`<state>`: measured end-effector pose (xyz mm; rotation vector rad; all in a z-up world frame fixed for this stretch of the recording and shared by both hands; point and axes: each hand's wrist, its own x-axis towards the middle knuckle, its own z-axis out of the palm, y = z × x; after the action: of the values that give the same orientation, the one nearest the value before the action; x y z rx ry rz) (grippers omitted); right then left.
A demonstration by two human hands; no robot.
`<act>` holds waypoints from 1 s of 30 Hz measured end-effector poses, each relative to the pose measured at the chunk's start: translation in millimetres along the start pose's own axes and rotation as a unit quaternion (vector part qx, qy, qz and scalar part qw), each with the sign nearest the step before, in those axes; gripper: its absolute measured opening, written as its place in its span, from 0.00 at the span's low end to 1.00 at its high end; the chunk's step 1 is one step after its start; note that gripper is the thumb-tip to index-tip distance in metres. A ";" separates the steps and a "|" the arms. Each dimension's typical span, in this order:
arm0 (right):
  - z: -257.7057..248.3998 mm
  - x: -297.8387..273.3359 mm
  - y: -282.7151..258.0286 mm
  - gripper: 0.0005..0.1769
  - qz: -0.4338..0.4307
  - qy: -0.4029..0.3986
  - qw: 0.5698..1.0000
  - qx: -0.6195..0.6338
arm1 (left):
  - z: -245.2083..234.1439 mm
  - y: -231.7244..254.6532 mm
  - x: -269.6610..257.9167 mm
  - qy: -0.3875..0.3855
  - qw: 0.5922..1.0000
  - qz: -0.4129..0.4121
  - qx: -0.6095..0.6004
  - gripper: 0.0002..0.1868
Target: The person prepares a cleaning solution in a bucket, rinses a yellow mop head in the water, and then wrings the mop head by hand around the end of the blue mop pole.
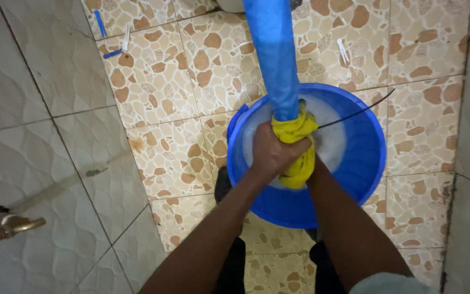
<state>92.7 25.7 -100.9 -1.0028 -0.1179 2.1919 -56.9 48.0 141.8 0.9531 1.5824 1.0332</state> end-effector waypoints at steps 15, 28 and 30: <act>-65.7 9.5 30.8 0.25 0.013 -0.009 0.998 0.066 | 0.0 -23.5 -9.2 0.010 0.996 -0.087 0.027 0.24; 33.5 -53.5 -52.3 0.23 0.089 0.086 0.991 -0.058 | -8.3 -20.0 -11.3 -0.046 0.998 -0.030 0.016 0.21; 46.6 -62.3 -56.4 0.23 0.094 0.153 0.982 -0.065 | -12.5 -17.3 -11.4 -0.042 0.998 -0.032 0.045 0.21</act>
<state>120.2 37.0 -9.6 -1.4660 -0.0250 2.1867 -68.3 29.5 131.0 0.9882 1.5905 0.8732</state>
